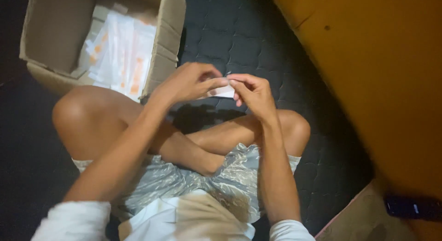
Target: A person sits on a mat and folds individual plastic sleeves taken from a cardboard box.
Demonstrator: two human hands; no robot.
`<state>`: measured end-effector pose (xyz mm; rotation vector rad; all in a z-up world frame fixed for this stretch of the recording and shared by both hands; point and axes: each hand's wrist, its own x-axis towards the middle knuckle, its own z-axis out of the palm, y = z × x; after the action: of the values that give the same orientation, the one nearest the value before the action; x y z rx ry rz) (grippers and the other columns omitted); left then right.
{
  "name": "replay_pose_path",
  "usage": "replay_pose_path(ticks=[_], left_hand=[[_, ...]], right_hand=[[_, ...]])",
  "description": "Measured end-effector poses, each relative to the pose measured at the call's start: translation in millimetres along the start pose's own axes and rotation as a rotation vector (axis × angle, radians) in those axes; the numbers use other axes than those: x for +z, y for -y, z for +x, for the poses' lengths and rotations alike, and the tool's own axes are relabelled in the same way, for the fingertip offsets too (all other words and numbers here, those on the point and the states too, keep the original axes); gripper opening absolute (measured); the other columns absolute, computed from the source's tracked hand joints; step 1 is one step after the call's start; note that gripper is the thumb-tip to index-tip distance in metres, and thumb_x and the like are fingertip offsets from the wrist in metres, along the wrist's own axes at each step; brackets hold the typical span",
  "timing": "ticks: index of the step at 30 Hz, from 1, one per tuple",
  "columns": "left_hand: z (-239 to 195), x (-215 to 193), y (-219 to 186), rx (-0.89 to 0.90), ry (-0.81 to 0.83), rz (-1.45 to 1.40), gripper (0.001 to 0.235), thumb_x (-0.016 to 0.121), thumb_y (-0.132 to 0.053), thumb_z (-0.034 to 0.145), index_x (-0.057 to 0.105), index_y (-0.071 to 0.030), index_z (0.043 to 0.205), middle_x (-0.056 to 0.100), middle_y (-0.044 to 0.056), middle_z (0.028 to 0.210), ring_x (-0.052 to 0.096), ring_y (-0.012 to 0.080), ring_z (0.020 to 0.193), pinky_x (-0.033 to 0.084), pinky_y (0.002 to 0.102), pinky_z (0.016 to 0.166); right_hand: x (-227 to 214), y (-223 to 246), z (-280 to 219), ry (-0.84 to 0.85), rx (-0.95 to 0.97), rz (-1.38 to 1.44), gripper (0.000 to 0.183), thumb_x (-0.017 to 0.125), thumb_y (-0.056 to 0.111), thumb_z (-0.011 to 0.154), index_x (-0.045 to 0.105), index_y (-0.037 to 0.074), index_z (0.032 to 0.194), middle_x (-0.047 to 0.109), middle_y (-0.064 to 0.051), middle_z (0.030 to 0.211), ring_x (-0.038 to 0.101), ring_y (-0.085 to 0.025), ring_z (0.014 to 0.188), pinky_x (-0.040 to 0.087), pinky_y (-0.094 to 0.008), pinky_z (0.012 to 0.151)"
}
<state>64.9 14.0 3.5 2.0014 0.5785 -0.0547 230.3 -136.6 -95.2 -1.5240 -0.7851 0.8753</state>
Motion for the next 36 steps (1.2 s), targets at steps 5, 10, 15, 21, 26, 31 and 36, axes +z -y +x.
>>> replay_pose_path(ticks=[5,10,15,21,26,31,36], left_hand=[[29.3,9.6,42.2,0.023,0.115,-0.193,0.018,0.062,-0.018,0.102,0.076,-0.008,0.097,0.076,0.009,0.069,0.070,0.0154,0.049,0.053,0.027,0.053],[20.3,-6.1,62.3,-0.009,0.165,-0.236,0.024,0.064,-0.017,0.099,0.075,0.002,0.108,0.074,0.020,0.071,0.066,0.0197,0.049,0.054,0.029,0.049],[7.0,-20.8,61.4,-0.080,-0.029,-0.270,0.020,0.069,-0.014,0.099,0.076,0.000,0.112,0.073,0.016,0.079,0.063,0.0169,0.053,0.052,0.029,0.054],[12.2,-6.3,82.0,0.051,-0.191,-0.345,0.018,0.066,-0.018,0.105,0.077,-0.005,0.111,0.062,0.008,0.062,0.050,0.0142,0.053,0.042,0.027,0.054],[19.8,10.8,95.9,0.178,-0.216,-0.388,0.016,0.065,-0.015,0.105,0.076,-0.004,0.110,0.060,0.003,0.060,0.051,0.0112,0.059,0.041,0.025,0.057],[22.6,26.3,96.9,0.174,-0.173,-0.486,0.012,0.063,-0.013,0.104,0.074,-0.009,0.105,0.056,0.001,0.053,0.051,0.0093,0.050,0.042,0.023,0.049],[8.0,3.5,92.7,0.065,-0.189,-0.439,0.010,0.067,-0.013,0.101,0.074,-0.007,0.106,0.055,0.001,0.053,0.047,0.0077,0.049,0.039,0.021,0.046]], right_hand=[[1.8,-20.5,15.2,0.008,-0.078,-0.030,0.020,0.066,0.010,0.101,0.074,0.003,0.117,0.065,-0.012,0.058,0.065,-0.015,0.045,0.054,-0.024,0.045],[-29.7,-29.1,20.2,-0.109,-0.063,-0.039,0.021,0.063,0.014,0.104,0.073,0.003,0.118,0.059,-0.008,0.055,0.059,-0.012,0.044,0.048,-0.022,0.044],[-46.4,-27.0,15.1,-0.328,-0.038,0.091,0.024,0.063,0.014,0.106,0.068,0.000,0.125,0.054,-0.003,0.056,0.053,-0.008,0.044,0.046,-0.018,0.048],[-29.8,-25.5,11.8,-0.295,-0.054,0.609,0.030,0.068,0.020,0.102,0.065,0.002,0.125,0.062,-0.003,0.061,0.060,-0.007,0.049,0.051,-0.018,0.050],[22.0,-24.3,10.3,-0.058,0.077,0.357,0.054,0.072,0.016,0.089,0.057,0.006,0.140,0.064,-0.005,0.074,0.066,-0.011,0.062,0.060,-0.022,0.056],[57.4,-47.6,16.0,0.113,0.058,0.328,0.053,0.065,0.024,0.102,0.050,0.006,0.150,0.062,-0.013,0.065,0.063,-0.015,0.056,0.057,-0.024,0.050],[-2.6,-60.3,22.8,-0.178,0.047,0.196,0.043,0.057,0.037,0.107,0.066,0.005,0.134,0.055,-0.005,0.054,0.054,-0.010,0.044,0.042,-0.018,0.044]])
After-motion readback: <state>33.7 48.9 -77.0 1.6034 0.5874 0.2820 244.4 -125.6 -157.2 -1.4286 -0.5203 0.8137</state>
